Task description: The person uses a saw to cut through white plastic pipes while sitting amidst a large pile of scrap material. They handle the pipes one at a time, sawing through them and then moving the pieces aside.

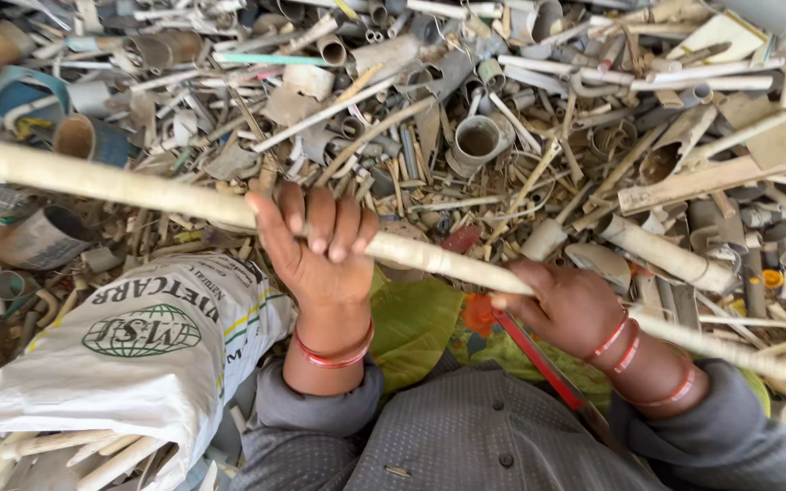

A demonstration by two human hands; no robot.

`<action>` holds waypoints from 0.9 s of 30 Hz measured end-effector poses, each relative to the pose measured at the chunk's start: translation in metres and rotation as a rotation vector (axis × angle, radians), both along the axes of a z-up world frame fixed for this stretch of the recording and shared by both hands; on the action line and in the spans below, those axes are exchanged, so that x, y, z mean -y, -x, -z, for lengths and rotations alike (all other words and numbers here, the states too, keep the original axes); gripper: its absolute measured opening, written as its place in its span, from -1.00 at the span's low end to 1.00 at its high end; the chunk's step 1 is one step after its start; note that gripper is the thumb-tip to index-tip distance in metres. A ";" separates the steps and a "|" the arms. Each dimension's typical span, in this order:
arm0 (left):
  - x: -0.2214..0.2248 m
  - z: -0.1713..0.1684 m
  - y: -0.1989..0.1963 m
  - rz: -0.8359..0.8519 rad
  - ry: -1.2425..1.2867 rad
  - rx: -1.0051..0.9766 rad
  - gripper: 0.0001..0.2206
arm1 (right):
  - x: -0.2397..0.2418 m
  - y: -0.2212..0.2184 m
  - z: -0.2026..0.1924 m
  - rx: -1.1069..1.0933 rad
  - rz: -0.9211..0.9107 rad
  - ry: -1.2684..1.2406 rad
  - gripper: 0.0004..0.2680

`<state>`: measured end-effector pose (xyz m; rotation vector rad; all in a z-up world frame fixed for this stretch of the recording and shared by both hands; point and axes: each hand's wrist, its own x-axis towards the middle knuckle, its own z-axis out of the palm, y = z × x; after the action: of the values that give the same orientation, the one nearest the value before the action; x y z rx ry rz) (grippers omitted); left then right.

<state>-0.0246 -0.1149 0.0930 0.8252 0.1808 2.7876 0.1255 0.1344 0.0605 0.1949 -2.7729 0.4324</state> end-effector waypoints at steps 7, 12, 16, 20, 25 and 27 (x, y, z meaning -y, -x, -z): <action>-0.003 -0.013 0.007 0.184 -0.153 -0.452 -0.54 | -0.038 0.037 -0.025 0.993 -0.600 0.830 -0.58; -0.011 -0.038 0.002 0.325 -0.329 -0.840 -0.50 | -0.028 0.038 -0.019 1.287 -0.748 1.026 -0.57; -0.007 -0.051 -0.005 0.357 -0.290 -0.971 -0.49 | -0.021 0.033 -0.021 1.131 -0.655 0.766 -0.56; 0.001 -0.047 -0.021 0.149 -0.142 -0.667 -0.48 | -0.009 0.035 -0.020 0.633 -0.445 0.285 -0.55; -0.002 -0.046 -0.029 0.067 -0.028 -0.522 -0.49 | -0.003 0.032 -0.010 0.342 -0.298 0.151 -0.58; -0.005 -0.046 -0.031 0.030 0.008 -0.513 -0.50 | -0.005 0.033 -0.002 0.119 -0.318 0.141 -0.60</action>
<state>0.0061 -0.1095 0.1388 1.5105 0.2594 2.4864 0.0925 0.1399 0.0629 0.5983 -2.8176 0.7381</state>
